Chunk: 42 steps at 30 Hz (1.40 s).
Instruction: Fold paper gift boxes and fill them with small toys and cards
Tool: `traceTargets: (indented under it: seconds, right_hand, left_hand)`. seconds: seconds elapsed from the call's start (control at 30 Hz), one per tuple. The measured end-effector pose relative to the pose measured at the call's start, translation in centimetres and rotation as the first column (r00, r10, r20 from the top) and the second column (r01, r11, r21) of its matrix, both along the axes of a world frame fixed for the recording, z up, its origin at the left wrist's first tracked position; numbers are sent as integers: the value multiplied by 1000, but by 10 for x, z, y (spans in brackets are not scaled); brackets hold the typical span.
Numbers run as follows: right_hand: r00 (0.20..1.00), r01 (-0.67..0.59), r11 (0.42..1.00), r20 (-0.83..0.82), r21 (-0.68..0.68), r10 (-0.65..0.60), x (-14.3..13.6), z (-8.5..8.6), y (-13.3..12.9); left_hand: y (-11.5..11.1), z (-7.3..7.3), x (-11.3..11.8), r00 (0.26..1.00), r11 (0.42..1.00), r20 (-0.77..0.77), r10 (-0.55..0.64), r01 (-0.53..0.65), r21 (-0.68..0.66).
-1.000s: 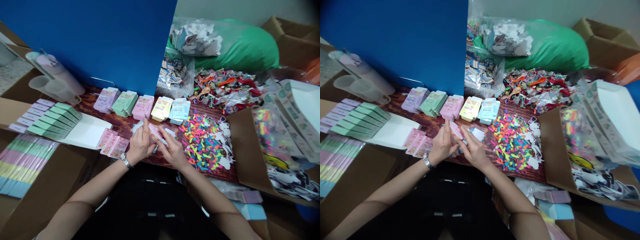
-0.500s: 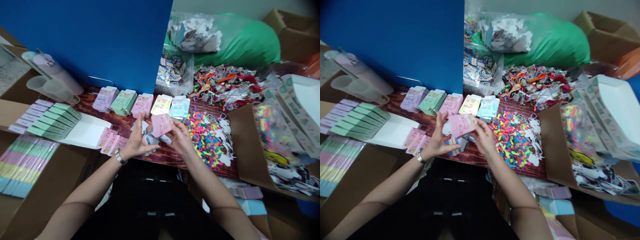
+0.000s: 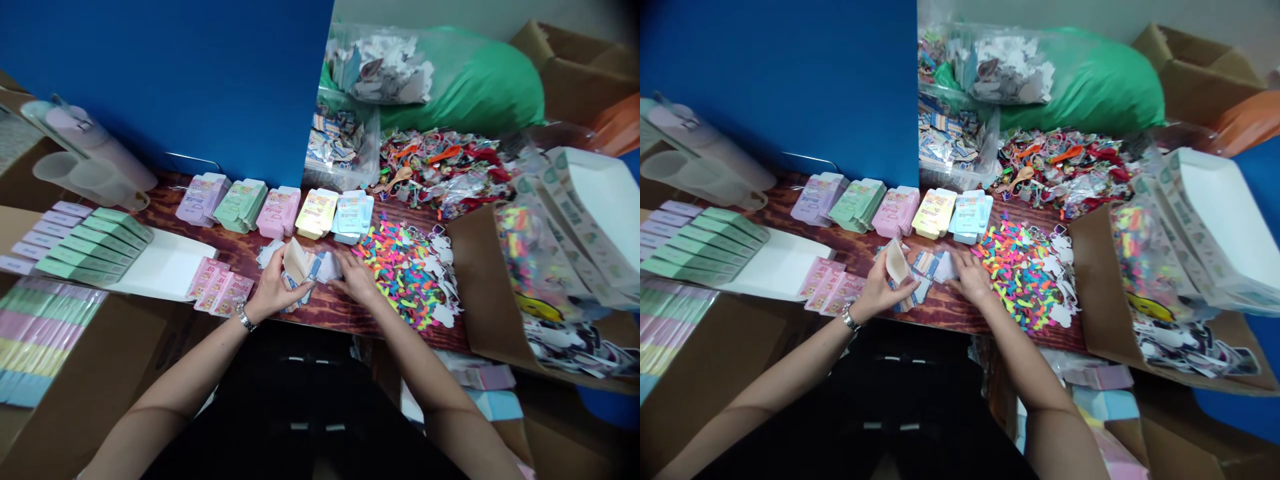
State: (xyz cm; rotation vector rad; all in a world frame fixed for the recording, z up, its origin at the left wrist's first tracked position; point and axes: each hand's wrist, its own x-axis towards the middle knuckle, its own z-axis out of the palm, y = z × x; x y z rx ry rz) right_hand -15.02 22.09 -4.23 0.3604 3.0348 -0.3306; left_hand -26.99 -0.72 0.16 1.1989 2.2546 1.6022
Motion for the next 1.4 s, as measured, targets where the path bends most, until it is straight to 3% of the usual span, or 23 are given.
traceTargets:
  seconds: [0.1,0.23,0.37,0.43,0.5,0.57,0.6,0.67,0.73,0.87,0.97,1.03,1.13,1.2,1.27,1.4]
  right_hand:
    - [993,25,999,-112,-28,-28,4,0,-2]
    - [945,52,984,-309,-172,-104,8,2,2]
    - [948,47,941,-282,-334,-148,10,7,8]
    - [949,53,872,-246,-487,-195,13,16,11]
    - [916,52,744,-266,-666,-302,16,31,13]
    - [814,37,640,-348,-768,-465,18,51,12]
    - [748,25,625,-401,-780,-530,18,60,9]
    - [669,-5,667,-498,-745,-551,16,76,-2]
    - [706,-56,763,-566,-644,-426,11,84,-17]
    - [772,-173,914,-626,-366,-105,6,78,-46]
    - [770,-233,944,-637,-235,31,12,71,-46]
    - [780,-184,942,-625,-279,-33,22,68,-28]
    - [763,134,917,-551,-376,-338,42,61,30]
    - [705,429,824,-434,-370,-561,52,52,79]
    - [676,655,719,-246,-230,-695,55,41,122]
    - [662,743,666,-75,-71,-746,42,15,165]
  left_hand:
    - [0,-6,0,1000,1000,-9,12,-12,-22]
    - [1,-13,0,999,999,31,-5,7,-49]
    - [4,-16,0,998,998,57,4,0,-57]
    - [4,-17,-1,999,998,35,30,-28,-56]
    - [2,-20,-2,997,995,-11,76,-77,-69]
    - [1,-22,-4,992,989,-71,108,-114,-94]
    - [1,-23,-4,989,987,-97,110,-120,-109]
    - [3,-24,-2,988,985,-131,85,-103,-138]
    - [8,-23,2,985,986,-164,55,-80,-147]
    - [21,-17,12,962,989,-274,-6,-35,-142]
    - [25,-16,14,956,988,-291,-30,-15,-154]
    - [26,-17,13,960,985,-279,-28,-21,-171]
    - [25,-21,10,964,981,-264,-17,-35,-190]
    - [26,-24,11,968,981,-249,-15,-35,-193]
    - [29,-24,14,973,982,-230,-33,-11,-189]
    - [35,-22,22,977,983,-201,-67,29,-183]
